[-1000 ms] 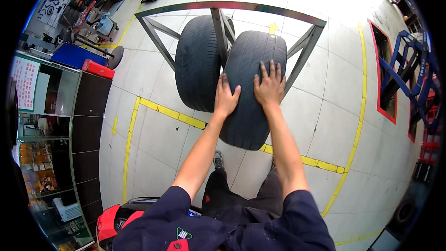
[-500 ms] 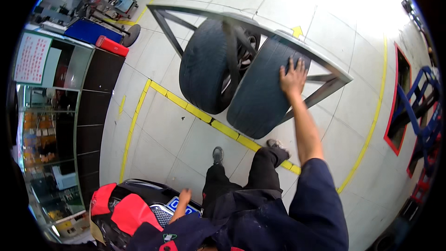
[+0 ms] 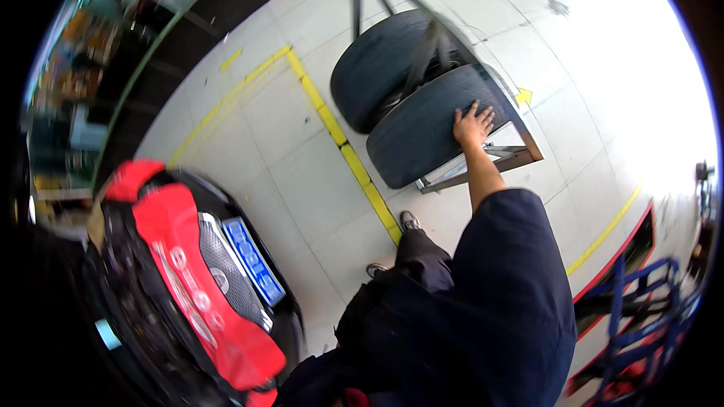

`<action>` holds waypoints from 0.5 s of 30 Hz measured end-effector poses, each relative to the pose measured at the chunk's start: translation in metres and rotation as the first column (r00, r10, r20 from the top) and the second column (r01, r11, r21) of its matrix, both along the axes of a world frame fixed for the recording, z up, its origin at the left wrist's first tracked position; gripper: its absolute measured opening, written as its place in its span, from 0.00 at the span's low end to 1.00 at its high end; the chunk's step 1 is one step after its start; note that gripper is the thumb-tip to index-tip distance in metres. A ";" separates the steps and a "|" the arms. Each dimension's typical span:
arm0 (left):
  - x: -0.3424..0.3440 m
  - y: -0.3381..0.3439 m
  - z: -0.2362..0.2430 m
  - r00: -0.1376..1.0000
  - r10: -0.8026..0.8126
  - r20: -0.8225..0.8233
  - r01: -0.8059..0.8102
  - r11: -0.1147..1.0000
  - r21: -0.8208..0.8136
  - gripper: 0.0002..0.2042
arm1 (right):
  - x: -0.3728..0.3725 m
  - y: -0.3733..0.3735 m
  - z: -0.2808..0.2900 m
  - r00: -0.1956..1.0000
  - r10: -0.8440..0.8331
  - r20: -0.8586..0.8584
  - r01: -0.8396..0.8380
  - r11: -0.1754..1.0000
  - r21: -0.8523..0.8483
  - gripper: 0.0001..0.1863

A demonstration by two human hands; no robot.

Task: The person uses a lug wrench to loosen and remove lug nuts from a car wheel, then removes the tire and places it on a tire rack. The person repeats the process on another wheel, removing the lug nuts and the tire.

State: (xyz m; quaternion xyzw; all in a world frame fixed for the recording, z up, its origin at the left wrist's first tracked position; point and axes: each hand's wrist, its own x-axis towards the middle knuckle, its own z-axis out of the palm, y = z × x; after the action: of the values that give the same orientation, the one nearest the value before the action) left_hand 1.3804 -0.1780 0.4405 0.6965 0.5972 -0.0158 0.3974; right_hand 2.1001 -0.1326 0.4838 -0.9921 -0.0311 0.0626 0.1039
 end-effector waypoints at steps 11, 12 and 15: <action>-0.045 -0.350 0.019 0.709 0.705 -0.005 -0.705 0.709 -0.021 0.20 | -0.266 0.037 -0.033 0.508 0.787 -0.350 -0.861 0.456 -0.226 0.24; -0.048 -0.374 0.013 0.676 0.737 -0.014 -0.736 0.674 -0.072 0.20 | -0.289 0.037 -0.077 0.463 0.799 -0.384 -0.870 0.492 -0.026 0.26; -0.051 -0.451 -0.012 0.505 0.863 -0.020 -0.848 0.492 -0.200 0.19 | -0.443 0.050 -0.119 0.169 0.885 -0.433 -0.845 0.356 0.399 0.24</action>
State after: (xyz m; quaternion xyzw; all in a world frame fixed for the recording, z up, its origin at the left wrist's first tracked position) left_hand 1.3298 -0.6287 0.4283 0.2689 0.8426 0.1570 0.4395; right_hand 1.6573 -0.0827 0.3651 -0.7173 -0.5556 0.4115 0.0861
